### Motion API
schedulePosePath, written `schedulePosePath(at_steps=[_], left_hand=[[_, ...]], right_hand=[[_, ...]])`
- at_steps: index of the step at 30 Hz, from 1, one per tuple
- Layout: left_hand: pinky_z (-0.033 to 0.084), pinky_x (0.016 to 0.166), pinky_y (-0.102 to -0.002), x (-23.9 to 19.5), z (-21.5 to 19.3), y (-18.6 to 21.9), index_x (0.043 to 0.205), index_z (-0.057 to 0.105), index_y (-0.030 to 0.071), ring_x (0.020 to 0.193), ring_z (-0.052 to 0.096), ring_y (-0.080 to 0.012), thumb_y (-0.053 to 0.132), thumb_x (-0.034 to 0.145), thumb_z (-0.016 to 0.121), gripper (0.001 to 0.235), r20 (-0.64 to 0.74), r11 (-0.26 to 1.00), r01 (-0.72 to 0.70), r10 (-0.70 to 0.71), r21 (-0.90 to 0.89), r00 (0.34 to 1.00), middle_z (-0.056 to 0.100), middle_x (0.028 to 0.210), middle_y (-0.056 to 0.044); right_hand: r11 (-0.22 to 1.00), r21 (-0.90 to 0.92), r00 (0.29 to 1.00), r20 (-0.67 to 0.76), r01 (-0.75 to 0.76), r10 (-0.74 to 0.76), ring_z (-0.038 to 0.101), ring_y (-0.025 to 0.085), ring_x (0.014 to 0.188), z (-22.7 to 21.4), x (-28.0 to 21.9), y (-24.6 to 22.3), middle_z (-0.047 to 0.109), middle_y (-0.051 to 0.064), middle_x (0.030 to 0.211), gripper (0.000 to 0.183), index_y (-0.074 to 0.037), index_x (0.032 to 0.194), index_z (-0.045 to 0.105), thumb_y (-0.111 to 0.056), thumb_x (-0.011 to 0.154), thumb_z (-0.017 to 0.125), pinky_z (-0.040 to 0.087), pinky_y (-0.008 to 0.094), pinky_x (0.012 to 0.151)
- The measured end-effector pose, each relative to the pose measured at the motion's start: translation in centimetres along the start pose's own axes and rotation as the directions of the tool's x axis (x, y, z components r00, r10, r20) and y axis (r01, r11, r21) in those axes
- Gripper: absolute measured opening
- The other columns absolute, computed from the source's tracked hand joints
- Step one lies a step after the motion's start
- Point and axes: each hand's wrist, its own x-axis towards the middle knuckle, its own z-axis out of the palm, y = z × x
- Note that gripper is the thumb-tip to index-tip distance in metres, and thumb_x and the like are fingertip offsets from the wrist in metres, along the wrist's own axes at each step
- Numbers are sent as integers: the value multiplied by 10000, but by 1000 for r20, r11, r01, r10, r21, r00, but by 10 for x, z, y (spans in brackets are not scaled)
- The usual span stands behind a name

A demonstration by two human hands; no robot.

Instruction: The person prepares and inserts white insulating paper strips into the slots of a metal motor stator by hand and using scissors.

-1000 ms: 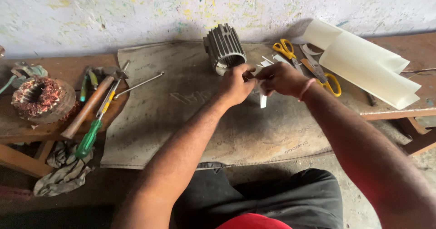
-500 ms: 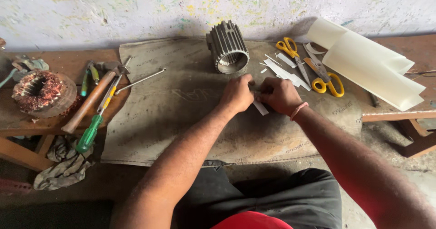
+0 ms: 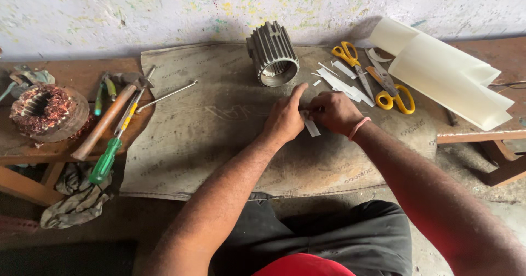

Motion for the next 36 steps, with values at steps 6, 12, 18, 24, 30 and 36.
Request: schedulePosePath(at_steps=[6,12,18,24,30,36], left_hand=[[521,887,-498,4,10,-10,995,647,-12,1042,638,-425,77,733,796,315,-121,989,-60,77,135,990,682,1039,-225],[520,863,-488,9,6,-17,814,687,-3,985,641,-412,90,732,789,161,-63,994,-19,25,105,998,670,944,-198],[525,833,-496,6,6,-16,805,690,9,960,645,-414,39,739,750,94,-64,994,-33,40,107,997,672,935,-196],[539,823,-480,5,8,-14,809,672,-13,965,652,-394,-11,764,706,57,-24,985,-61,65,164,998,657,957,-200],[538,849,-479,6,1,-8,788,669,-13,991,651,-382,-13,761,713,52,19,977,-116,115,178,993,657,943,-175],[525,840,-492,9,-10,-4,777,665,-8,969,642,-394,1,741,725,70,94,975,-175,163,140,982,640,934,-176]], right_hand=[[999,-48,1000,0,14,-14,726,274,790,4,2,8,738,75,878,189,-124,941,801,-195,767,822,569,379,711],[991,-106,997,22,78,-76,708,302,786,6,5,16,714,77,845,189,-127,917,805,-216,752,827,556,408,698],[989,-127,996,43,79,-74,707,309,790,9,8,23,710,68,850,159,-122,873,794,-234,765,825,557,418,697],[982,-164,993,83,93,-80,707,306,786,5,12,17,707,63,841,165,-117,882,794,-238,775,826,559,422,688],[979,-164,988,113,119,-101,709,298,781,0,14,11,710,54,855,158,-131,917,799,-220,789,822,561,421,686],[974,-140,980,118,178,-162,697,316,799,-3,13,10,692,65,825,136,-146,921,789,-186,793,807,551,433,691]])
